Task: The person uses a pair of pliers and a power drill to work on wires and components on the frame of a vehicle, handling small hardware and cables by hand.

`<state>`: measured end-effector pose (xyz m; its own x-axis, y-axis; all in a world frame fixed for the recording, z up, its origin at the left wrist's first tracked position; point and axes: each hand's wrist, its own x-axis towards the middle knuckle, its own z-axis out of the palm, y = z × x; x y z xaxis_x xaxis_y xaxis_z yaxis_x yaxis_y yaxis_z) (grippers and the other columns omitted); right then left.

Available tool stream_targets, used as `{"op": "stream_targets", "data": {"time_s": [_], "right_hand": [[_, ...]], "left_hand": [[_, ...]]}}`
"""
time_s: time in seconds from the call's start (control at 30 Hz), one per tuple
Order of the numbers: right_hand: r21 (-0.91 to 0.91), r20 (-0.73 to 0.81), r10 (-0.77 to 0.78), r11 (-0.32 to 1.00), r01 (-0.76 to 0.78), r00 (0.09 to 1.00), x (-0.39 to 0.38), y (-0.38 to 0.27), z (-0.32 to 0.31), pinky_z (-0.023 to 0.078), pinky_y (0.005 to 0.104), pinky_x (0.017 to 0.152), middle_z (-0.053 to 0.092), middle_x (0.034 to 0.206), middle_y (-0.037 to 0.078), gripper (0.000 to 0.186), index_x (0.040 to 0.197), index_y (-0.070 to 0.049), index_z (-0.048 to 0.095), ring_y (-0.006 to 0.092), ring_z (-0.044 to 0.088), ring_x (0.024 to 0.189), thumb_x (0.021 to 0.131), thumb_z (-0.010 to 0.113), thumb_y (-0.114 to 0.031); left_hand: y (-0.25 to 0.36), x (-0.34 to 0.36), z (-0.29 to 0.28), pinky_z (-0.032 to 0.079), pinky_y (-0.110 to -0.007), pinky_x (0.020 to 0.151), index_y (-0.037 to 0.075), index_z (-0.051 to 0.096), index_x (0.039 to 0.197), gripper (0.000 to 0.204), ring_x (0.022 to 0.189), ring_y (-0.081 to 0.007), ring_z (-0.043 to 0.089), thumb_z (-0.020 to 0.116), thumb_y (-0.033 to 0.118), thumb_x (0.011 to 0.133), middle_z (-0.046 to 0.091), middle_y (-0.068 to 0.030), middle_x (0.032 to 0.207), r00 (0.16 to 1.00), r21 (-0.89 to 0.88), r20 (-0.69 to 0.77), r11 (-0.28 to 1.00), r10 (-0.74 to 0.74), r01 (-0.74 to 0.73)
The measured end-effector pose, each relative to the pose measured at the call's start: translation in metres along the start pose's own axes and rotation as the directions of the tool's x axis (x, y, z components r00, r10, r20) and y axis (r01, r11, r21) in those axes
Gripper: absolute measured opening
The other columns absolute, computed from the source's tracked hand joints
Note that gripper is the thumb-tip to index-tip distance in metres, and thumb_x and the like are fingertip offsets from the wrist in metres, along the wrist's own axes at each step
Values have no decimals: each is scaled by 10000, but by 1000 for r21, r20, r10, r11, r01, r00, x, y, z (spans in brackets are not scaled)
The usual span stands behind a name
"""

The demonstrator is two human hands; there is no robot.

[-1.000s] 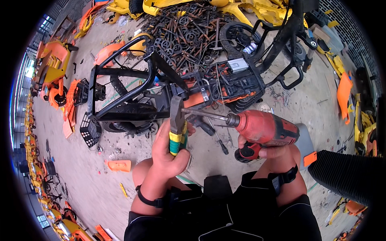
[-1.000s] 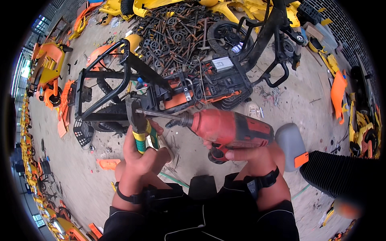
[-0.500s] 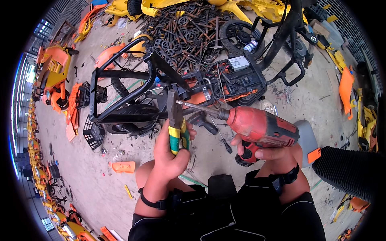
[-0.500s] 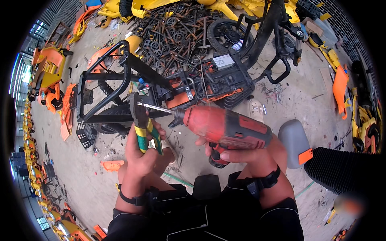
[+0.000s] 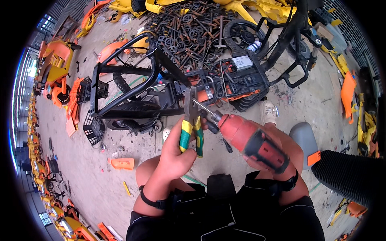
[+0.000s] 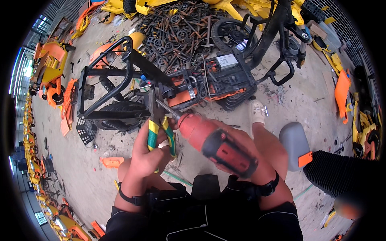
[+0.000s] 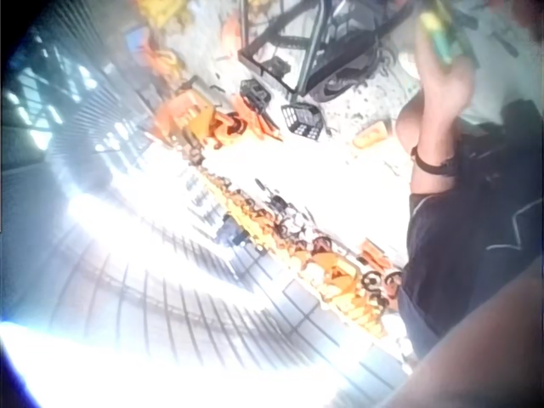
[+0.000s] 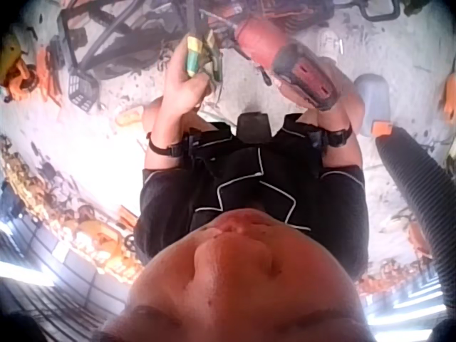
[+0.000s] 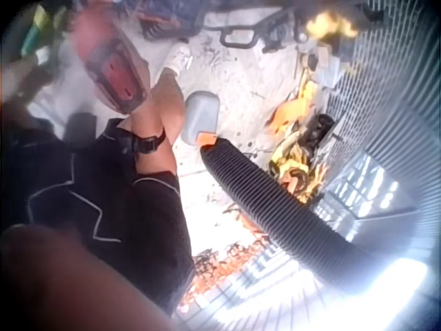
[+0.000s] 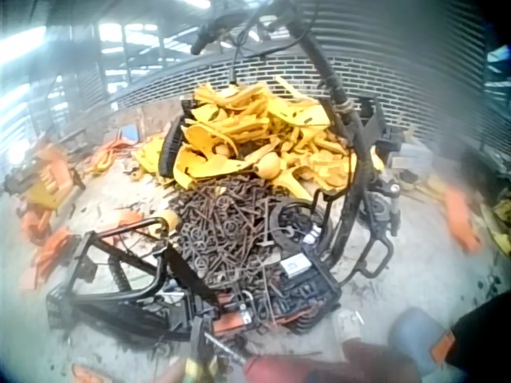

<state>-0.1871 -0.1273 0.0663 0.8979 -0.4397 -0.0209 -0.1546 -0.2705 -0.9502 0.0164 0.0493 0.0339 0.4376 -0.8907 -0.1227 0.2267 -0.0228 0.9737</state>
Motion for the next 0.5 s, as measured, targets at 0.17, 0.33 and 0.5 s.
{"op": "stream_targets", "data": {"time_s": [0.17, 0.33, 0.5], "right_hand": [[-357, 40, -420, 842, 405, 907, 9, 30, 7, 500, 413, 856, 684, 1123, 151, 715, 1435, -37, 495, 332, 667, 947, 757, 719, -77], [-421, 51, -473, 788, 449, 879, 10, 39, 14, 499, 417, 863, 685, 1122, 146, 742, 1445, -42, 493, 330, 664, 961, 742, 725, -100], [-407, 37, -458, 805, 432, 888, 9, 39, 16, 491, 420, 898, 675, 1152, 155, 741, 1442, -37, 493, 342, 659, 1004, 744, 729, -113]], "left_hand": [[1, 2, -1, 368, -468, 1151, -6, 347, 1496, 867, 1334, -290, 511, 336, -212, 655, 518, -150, 1388, 997, -103, -21, 992, -79, 76], [-4, 3, -2, 393, -460, 1133, 6, 352, 1497, 877, 1306, -280, 532, 329, -232, 653, 526, -143, 1375, 995, -168, -43, 982, -91, 83], [-9, 4, -2, 412, -450, 1117, 16, 343, 1508, 880, 1286, -271, 547, 338, -235, 664, 536, -132, 1367, 996, -129, -52, 990, -70, 62]]}}
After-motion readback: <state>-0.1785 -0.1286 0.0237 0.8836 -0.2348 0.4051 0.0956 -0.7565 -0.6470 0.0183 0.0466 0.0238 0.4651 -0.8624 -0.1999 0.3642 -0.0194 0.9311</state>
